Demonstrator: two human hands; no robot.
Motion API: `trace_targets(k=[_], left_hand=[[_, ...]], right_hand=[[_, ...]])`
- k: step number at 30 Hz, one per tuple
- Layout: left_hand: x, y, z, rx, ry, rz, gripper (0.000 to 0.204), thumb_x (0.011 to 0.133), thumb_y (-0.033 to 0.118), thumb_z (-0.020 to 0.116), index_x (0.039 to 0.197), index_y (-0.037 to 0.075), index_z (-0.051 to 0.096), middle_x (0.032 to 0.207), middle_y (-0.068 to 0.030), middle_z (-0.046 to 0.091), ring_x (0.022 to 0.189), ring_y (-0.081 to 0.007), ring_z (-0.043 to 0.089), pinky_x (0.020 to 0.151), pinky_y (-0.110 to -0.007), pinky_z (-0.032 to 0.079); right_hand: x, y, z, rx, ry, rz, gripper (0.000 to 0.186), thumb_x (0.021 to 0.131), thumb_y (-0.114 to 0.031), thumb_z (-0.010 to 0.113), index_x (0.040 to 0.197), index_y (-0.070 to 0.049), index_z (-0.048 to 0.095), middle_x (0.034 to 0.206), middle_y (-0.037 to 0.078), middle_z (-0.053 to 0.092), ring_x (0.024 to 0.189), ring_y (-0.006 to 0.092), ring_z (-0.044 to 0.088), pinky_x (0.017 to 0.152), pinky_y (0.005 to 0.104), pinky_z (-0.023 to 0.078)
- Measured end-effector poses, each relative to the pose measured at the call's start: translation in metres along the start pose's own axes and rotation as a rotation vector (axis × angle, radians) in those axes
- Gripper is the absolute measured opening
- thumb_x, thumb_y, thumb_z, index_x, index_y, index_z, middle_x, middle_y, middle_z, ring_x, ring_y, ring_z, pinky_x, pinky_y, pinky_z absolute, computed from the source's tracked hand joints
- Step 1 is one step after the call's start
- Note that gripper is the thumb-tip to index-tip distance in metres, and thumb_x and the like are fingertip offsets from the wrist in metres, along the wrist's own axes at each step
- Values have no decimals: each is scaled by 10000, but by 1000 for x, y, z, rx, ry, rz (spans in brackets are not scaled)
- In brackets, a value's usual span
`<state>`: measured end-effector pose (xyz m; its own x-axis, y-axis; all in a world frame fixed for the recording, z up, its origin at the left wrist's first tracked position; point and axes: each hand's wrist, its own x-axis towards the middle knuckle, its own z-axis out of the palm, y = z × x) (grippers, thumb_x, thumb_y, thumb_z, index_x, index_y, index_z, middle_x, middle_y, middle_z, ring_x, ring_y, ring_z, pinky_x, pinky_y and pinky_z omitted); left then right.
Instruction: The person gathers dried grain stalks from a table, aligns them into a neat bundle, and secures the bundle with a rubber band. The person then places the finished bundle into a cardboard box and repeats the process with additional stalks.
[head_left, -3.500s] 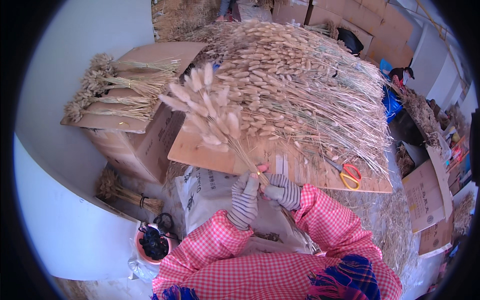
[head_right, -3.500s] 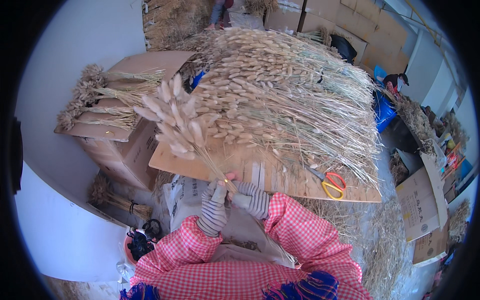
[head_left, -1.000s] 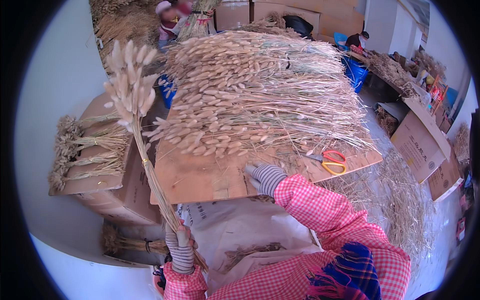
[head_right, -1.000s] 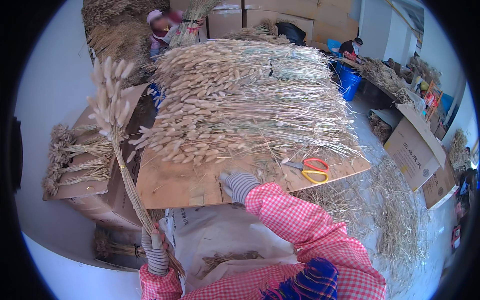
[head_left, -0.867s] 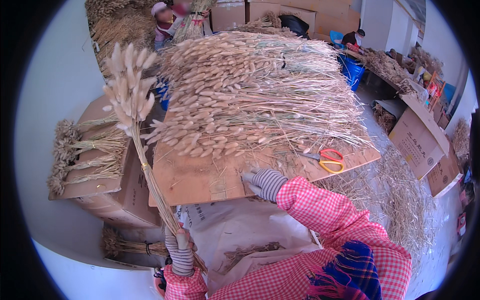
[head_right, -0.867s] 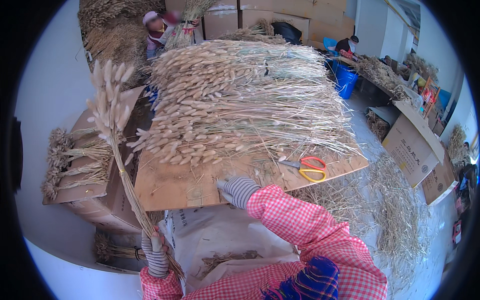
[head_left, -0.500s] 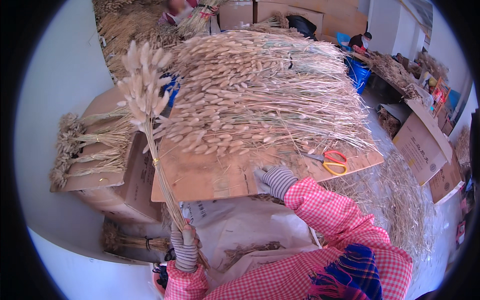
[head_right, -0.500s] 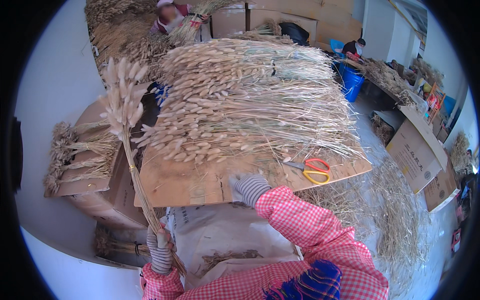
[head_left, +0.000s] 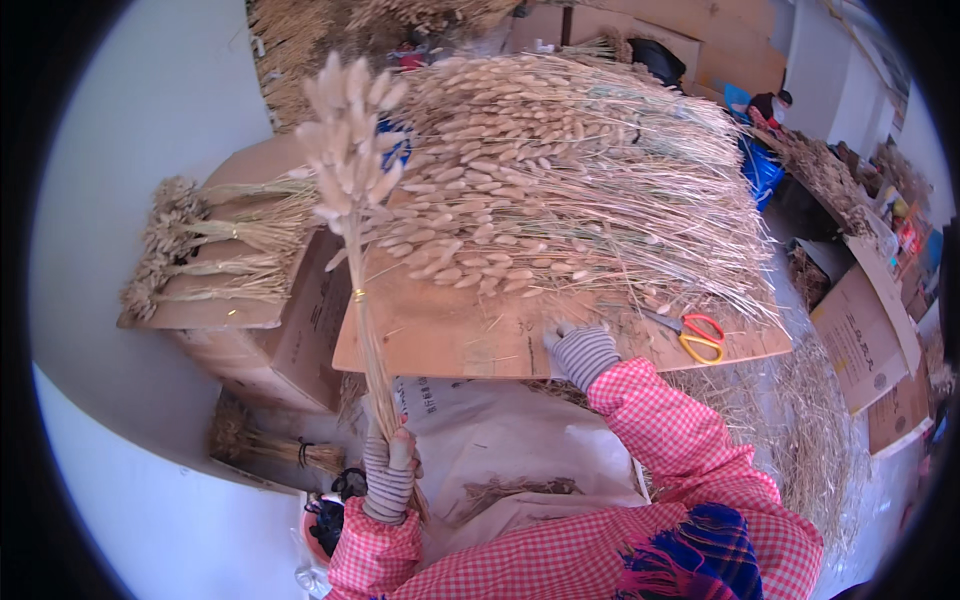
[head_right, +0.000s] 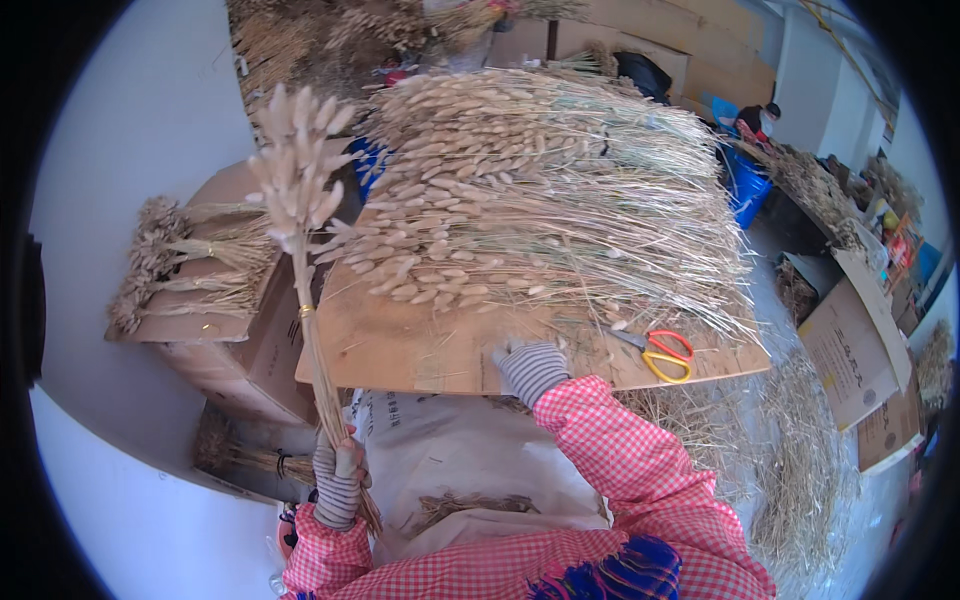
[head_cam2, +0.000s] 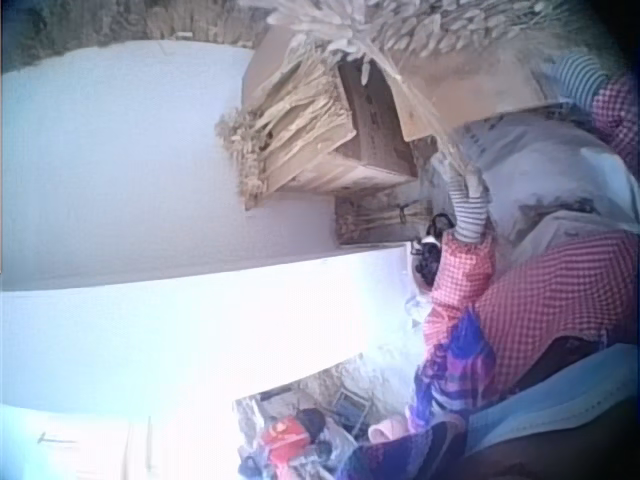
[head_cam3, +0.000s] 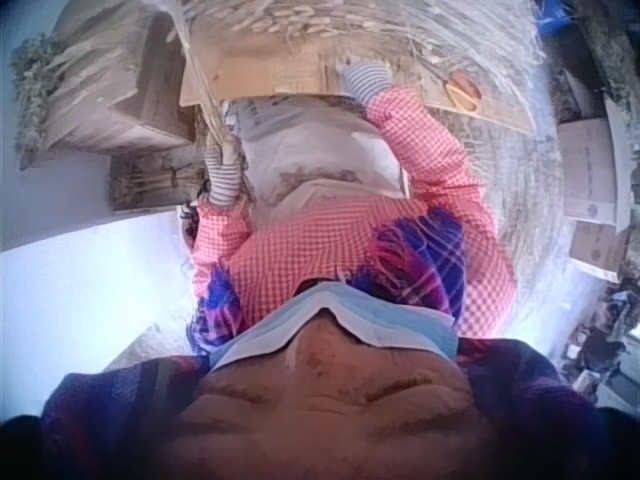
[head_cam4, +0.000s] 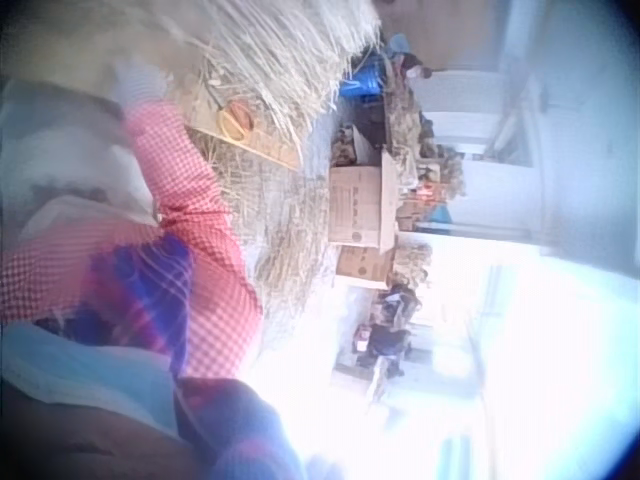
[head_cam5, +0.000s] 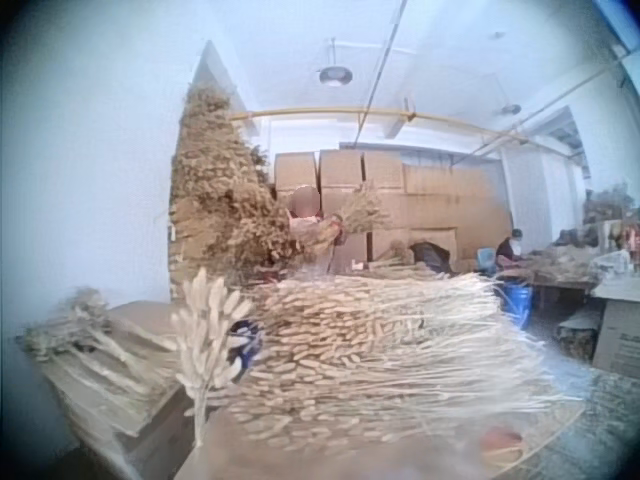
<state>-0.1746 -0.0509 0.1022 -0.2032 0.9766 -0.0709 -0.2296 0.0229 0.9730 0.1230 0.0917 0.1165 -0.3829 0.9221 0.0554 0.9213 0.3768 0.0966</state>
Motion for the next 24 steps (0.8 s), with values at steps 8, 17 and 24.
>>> trace_targets(k=[8,17,24], left_hand=[[1,-11,-9,85,-42,98,323,932,261,533,1180,78,434,691,32,451,489,-42,412,426,-194,373],[-6,31,-35,-155,185,226,273,947,246,521,1150,84,436,715,24,472,517,-50,430,435,-198,383],[-17,57,-70,-271,493,275,258,903,319,575,1057,126,500,698,47,443,501,-24,389,428,-176,352]], right_hand=[[-3,-17,-12,-44,94,-77,267,854,-182,522,1099,-82,564,1004,155,623,841,340,640,723,454,513],[62,-156,-72,265,446,-612,432,766,-214,640,1163,-68,552,1082,138,599,965,334,586,833,461,462],[155,-297,-106,251,502,-731,363,824,-178,589,1170,-78,541,996,122,611,889,291,625,727,411,509]])
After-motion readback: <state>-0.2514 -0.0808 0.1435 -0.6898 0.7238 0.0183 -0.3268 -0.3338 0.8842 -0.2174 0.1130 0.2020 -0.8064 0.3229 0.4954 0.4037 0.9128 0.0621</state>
